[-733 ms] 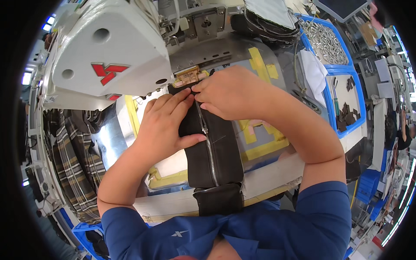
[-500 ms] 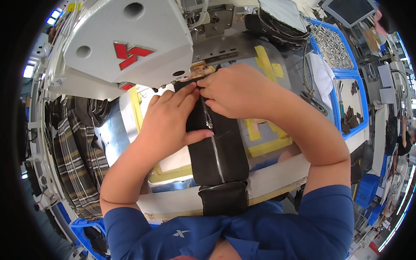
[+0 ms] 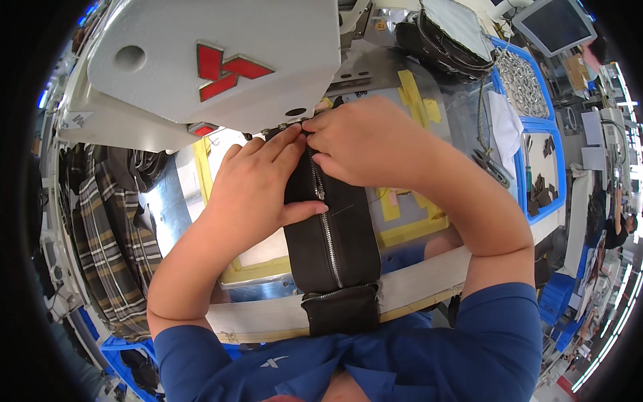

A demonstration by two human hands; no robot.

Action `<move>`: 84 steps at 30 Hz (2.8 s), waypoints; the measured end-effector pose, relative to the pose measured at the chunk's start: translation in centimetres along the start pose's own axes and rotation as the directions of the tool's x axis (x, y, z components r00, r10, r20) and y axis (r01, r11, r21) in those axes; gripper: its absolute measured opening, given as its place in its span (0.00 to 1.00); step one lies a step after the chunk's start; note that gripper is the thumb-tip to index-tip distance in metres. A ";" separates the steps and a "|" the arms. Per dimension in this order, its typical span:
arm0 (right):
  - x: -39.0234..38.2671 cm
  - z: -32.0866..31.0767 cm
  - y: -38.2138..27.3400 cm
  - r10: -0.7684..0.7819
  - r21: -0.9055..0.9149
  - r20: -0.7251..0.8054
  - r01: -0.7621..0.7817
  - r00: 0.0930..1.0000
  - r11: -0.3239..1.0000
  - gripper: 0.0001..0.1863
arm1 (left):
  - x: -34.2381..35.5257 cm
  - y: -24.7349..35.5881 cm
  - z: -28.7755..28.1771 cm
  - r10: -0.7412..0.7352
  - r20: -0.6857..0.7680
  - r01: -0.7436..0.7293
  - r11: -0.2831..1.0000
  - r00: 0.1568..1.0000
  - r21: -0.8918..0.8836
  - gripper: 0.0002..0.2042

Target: The person uses a sewing machine to stitch a zipper onto a black fabric pouch. They align the zipper, sew along the edge, and then attach a plaid fabric piece to the pouch. The person repeats this process for multiple pouches, handling them one at a time.

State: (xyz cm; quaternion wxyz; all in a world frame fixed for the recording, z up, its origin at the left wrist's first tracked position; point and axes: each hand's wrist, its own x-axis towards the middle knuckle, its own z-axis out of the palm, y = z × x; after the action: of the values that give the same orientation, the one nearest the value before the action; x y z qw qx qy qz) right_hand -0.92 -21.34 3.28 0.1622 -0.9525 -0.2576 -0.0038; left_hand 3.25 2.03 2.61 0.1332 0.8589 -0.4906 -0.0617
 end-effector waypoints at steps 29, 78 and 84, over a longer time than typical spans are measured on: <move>-7.2 -8.9 2.6 0.338 0.213 -0.505 -0.264 0.794 0.941 0.11 | 0.2 0.4 -0.1 0.029 -0.053 -0.027 0.998 0.998 0.048 0.44; -2.8 1.1 1.6 0.166 0.357 -0.233 -0.074 0.958 0.931 0.07 | 0.2 1.1 3.2 0.196 -0.216 -0.221 0.970 0.956 -0.097 0.39; -2.6 1.4 1.6 0.082 0.241 -0.278 -0.014 0.957 0.970 0.08 | 0.2 1.0 3.1 0.151 -0.217 -0.172 0.982 0.964 -0.080 0.39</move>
State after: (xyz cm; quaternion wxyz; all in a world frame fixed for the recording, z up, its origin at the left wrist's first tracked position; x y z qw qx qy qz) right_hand -2.51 -23.50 1.22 0.3099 -0.9219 -0.2067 -0.1067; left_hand 1.80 0.86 -0.05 0.2310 0.8100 -0.5387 0.0163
